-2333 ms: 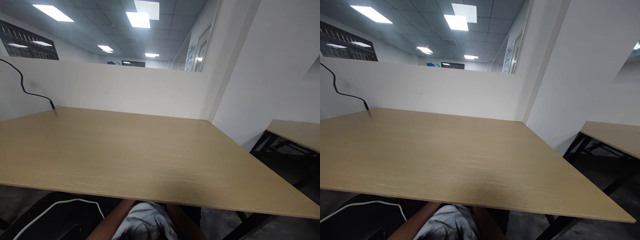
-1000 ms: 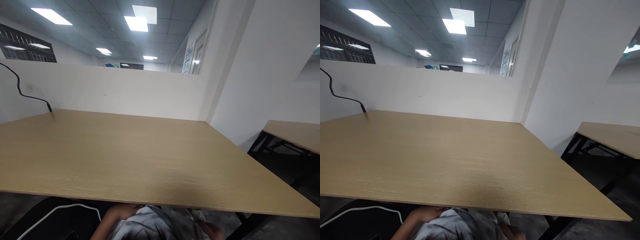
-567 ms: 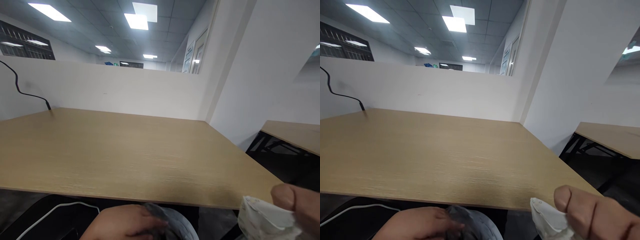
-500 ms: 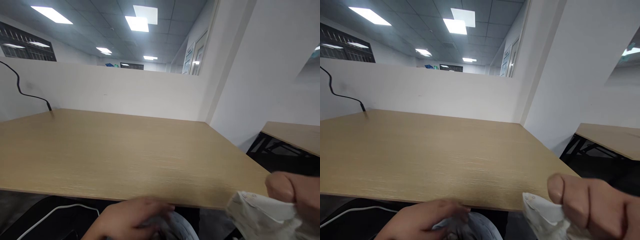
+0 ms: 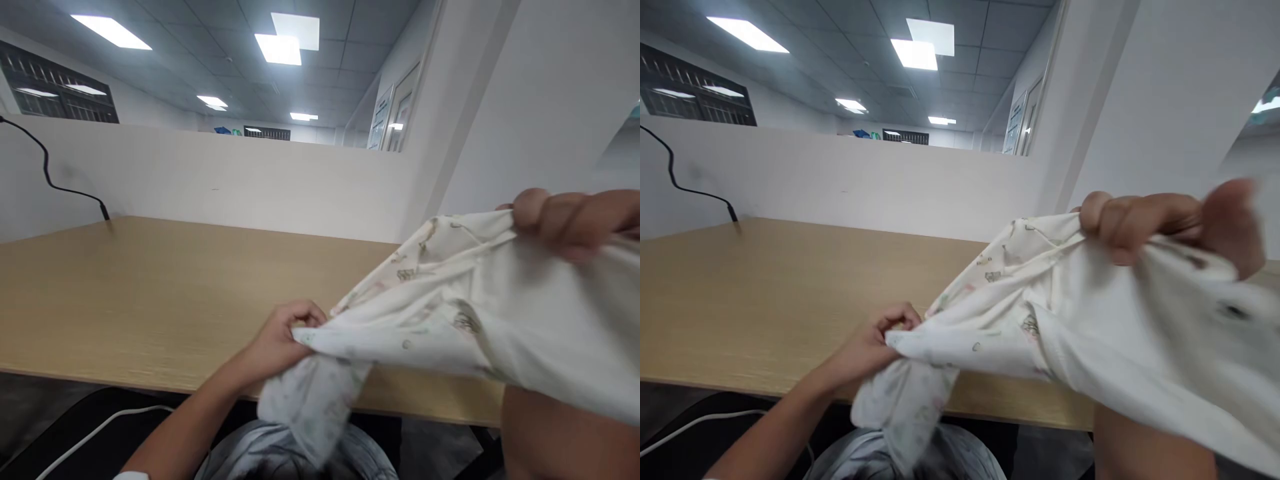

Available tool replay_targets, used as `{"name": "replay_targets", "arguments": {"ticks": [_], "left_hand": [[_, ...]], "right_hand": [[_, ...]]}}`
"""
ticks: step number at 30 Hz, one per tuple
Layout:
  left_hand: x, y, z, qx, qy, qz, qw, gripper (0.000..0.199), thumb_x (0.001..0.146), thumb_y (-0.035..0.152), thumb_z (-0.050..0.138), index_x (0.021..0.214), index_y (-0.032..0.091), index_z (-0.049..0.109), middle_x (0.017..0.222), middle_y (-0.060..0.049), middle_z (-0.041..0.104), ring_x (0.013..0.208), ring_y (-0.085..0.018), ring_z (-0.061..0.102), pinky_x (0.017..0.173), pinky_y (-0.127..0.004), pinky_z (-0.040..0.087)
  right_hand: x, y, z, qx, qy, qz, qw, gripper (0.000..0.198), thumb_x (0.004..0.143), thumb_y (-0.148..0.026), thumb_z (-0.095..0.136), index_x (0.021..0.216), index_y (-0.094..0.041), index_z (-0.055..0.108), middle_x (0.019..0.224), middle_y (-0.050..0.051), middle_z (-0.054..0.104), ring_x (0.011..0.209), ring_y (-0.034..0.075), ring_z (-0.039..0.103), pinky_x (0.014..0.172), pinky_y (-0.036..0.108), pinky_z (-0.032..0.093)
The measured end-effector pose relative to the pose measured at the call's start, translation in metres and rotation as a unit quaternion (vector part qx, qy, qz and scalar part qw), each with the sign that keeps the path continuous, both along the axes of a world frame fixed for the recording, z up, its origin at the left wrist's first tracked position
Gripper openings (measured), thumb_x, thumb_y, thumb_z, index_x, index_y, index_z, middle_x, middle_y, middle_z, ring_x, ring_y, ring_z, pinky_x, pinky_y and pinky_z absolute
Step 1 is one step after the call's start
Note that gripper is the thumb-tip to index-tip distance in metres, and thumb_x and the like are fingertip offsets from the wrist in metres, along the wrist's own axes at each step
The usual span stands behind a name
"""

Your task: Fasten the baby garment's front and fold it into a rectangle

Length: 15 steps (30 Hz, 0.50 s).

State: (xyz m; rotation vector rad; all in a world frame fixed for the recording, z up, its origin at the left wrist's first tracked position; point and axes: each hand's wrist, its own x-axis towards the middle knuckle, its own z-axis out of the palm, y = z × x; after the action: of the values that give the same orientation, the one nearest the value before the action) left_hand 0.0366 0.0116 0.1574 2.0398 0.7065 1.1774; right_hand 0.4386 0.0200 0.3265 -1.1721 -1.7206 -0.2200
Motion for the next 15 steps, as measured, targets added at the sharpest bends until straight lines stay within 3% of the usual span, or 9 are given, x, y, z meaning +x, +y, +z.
{"name": "replay_targets", "arguments": {"ticks": [2,4,6,9,11,13,15], "left_hand": [[-0.023,0.003,0.019,0.076,0.052,0.066,0.994,0.007,0.081,0.022,0.061,0.083,0.016,0.062,0.072,0.0,0.058,0.066,-0.013,0.053,0.063,-0.022,0.04],[-0.038,-0.006,0.038,0.136,0.159,0.03,0.977,0.009,0.084,0.019,0.055,0.089,0.019,0.064,0.078,-0.001,0.062,0.072,-0.014,0.056,0.069,-0.023,0.041],[-0.044,-0.022,0.05,0.151,0.279,-0.031,0.948,0.015,0.088,0.02,0.053,0.097,0.023,0.065,0.09,-0.002,0.066,0.082,-0.018,0.061,0.075,-0.025,0.042],[-0.041,-0.04,0.047,0.14,0.446,-0.083,0.88,0.016,0.09,0.03,0.056,0.102,0.026,0.065,0.091,-0.003,0.068,0.082,-0.021,0.063,0.069,-0.027,0.043],[-0.037,-0.039,0.038,0.126,0.516,-0.123,0.838,0.02,0.089,0.039,0.059,0.102,0.027,0.066,0.084,-0.003,0.069,0.075,-0.022,0.064,0.063,-0.029,0.042],[-0.032,-0.026,0.027,0.106,0.525,-0.127,0.835,0.027,0.088,0.046,0.059,0.106,0.027,0.065,0.085,-0.003,0.069,0.077,-0.023,0.064,0.064,-0.029,0.043],[-0.027,-0.004,0.017,0.092,0.482,-0.067,0.869,0.031,0.09,0.049,0.055,0.111,0.027,0.063,0.097,-0.004,0.069,0.087,-0.023,0.064,0.071,-0.029,0.044]], "right_hand": [[-0.042,-0.007,-0.006,-0.035,-0.028,0.074,0.996,0.074,0.084,-0.04,0.003,0.049,0.0,0.055,0.095,0.012,0.069,0.07,0.003,0.062,0.061,0.036,0.038],[-0.076,-0.008,-0.021,-0.078,-0.091,0.116,0.986,0.059,0.086,-0.042,0.031,0.072,0.001,0.069,0.087,0.011,0.069,0.075,0.007,0.063,0.066,0.033,0.041],[-0.095,0.001,-0.041,-0.134,-0.161,0.167,0.963,0.043,0.085,-0.041,0.052,0.088,-0.004,0.074,0.086,0.009,0.07,0.08,0.011,0.063,0.071,0.029,0.045],[-0.098,0.022,-0.082,-0.231,-0.222,0.207,0.924,0.021,0.087,-0.03,0.06,0.097,-0.019,0.074,0.098,0.008,0.071,0.089,0.019,0.064,0.078,0.03,0.05],[-0.092,0.036,-0.113,-0.284,-0.249,0.208,0.902,0.022,0.086,-0.022,0.055,0.101,-0.021,0.072,0.103,0.008,0.069,0.094,0.022,0.063,0.082,0.034,0.05],[-0.084,0.046,-0.141,-0.332,-0.275,0.2,0.88,0.026,0.082,-0.019,0.054,0.103,-0.019,0.069,0.106,0.009,0.068,0.097,0.024,0.062,0.084,0.036,0.049],[-0.08,0.052,-0.16,-0.346,-0.293,0.186,0.872,0.028,0.081,-0.019,0.054,0.106,-0.019,0.067,0.11,0.01,0.065,0.101,0.025,0.059,0.088,0.038,0.047]]}}
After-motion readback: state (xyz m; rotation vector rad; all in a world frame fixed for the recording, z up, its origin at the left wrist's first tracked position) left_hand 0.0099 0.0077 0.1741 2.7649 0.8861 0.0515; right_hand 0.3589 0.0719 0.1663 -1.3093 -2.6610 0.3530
